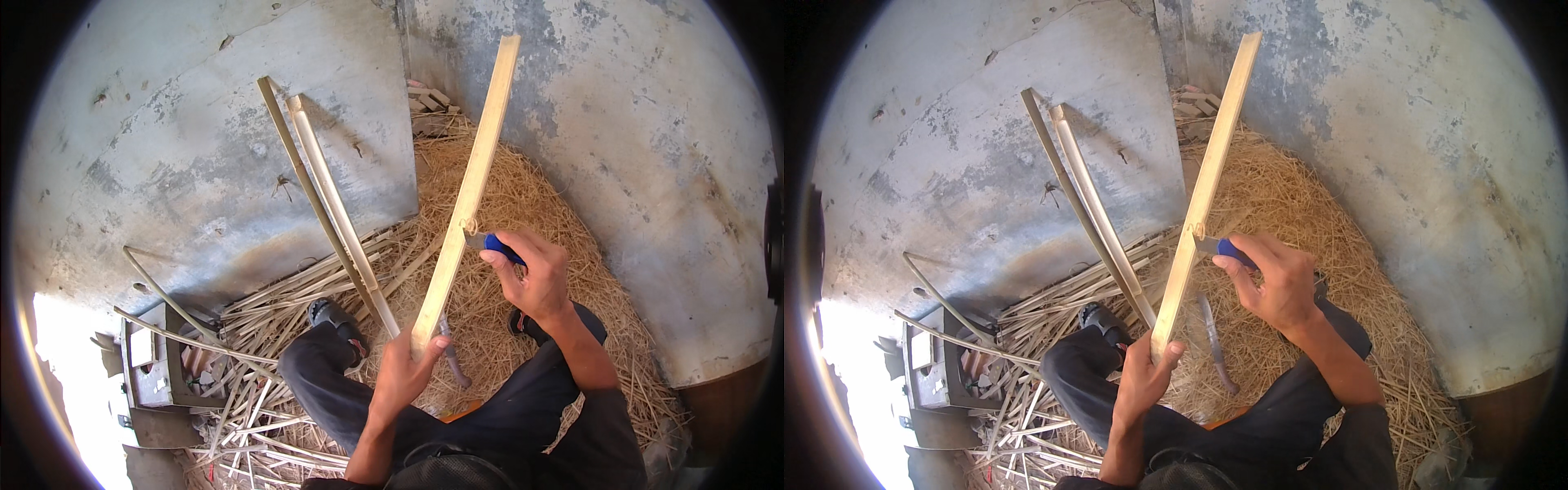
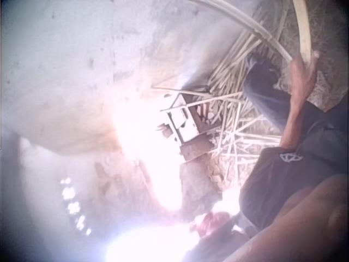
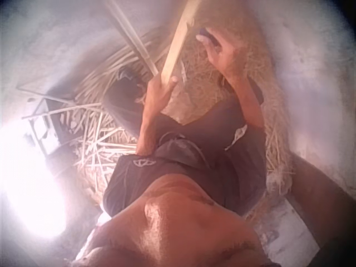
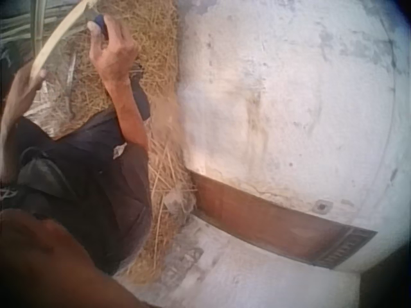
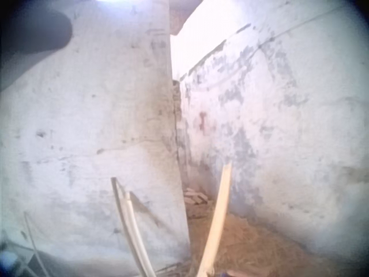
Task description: The person sits on a straw-covered floor and uses a knife to shave the surface of a long bamboo strip. They hold the strip with their left hand and repeatedly scrape the blade along its length to smooth it, occasionally rotating the strip to work on different sides.
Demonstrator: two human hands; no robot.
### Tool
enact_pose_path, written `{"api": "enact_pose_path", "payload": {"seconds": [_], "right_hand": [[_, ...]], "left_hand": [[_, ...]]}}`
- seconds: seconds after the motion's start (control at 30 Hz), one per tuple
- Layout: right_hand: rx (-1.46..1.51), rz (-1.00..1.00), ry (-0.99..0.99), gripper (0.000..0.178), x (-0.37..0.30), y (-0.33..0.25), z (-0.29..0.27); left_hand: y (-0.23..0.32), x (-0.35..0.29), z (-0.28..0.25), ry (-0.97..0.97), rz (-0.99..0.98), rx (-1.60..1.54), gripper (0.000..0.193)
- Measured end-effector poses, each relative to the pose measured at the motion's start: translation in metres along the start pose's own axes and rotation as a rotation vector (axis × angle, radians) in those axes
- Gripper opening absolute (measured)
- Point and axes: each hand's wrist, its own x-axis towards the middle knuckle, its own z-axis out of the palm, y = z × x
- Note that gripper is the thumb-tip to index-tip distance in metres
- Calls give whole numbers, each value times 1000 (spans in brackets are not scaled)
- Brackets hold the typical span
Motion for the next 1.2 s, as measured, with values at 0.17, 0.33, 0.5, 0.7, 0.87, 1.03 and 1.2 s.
{"api": "enact_pose_path", "payload": {"seconds": [0.17,0.33,0.5,0.7,0.87,1.03,1.2], "right_hand": [[11,0,-2,29,1,5,-1],[20,33,-15,30,-1,10,-2],[59,-35,-47,30,-7,7,6],[59,-36,-14,32,0,10,6],[80,-15,10,36,4,20,11],[47,-56,-48,38,19,35,12],[-11,-90,-82,37,41,50,22]], "left_hand": [[0,0,-2,160,115,116,38],[-6,-10,-6,201,66,183,32],[-15,-13,-3,248,66,107,33],[-5,-22,-7,221,42,73,35],[-26,-34,-8,226,76,80,35],[-37,-56,-18,225,7,100,33],[-48,-73,-26,255,-39,45,33]]}}
